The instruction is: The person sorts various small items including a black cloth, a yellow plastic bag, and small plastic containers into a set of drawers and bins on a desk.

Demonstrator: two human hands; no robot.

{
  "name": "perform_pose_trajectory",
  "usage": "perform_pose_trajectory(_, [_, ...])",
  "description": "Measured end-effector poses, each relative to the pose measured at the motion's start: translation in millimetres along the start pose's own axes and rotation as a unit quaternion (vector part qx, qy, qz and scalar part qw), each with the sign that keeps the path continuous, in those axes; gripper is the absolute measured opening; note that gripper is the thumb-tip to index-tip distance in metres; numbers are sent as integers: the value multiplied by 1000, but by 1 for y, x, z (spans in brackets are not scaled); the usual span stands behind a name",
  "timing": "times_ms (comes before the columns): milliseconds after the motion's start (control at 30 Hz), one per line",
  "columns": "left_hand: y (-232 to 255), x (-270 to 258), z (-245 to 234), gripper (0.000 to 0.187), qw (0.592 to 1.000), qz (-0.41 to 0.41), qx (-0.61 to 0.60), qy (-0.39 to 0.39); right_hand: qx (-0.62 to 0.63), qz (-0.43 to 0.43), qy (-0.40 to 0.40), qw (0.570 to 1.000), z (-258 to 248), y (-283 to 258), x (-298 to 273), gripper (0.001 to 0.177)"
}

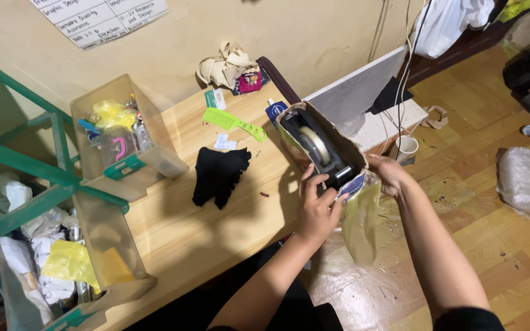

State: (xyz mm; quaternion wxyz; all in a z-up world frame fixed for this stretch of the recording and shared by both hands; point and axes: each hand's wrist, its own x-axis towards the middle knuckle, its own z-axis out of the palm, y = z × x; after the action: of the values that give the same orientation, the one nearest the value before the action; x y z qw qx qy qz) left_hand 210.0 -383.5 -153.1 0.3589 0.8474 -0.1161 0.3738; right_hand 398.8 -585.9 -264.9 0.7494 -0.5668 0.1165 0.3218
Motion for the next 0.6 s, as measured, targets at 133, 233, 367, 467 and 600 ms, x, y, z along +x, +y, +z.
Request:
perform_pose_trajectory(133, [-1,-7,-2,18,1000,-4,-7,-7,-38,-141,-91,985,-8,1,-20,18])
perform_pose_trajectory(233, [-1,-9,1,16,1000,12,14,-9,-68,-210,-109,969,-4,10,-22,30])
perform_pose_trajectory(367, [-13,-19,6,22,998,45,33,-13,-109,-302,-37,946,-3,28,-19,31])
perform_pose_trajectory(467, [-17,-53,14,40,990,109,60,68,-70,-299,-51,950,-5,29,-23,31])
perform_pose_trajectory(600, [8,-121,32,37,963,-40,-38,-264,-60,-251,-44,965,-10,22,-62,26])
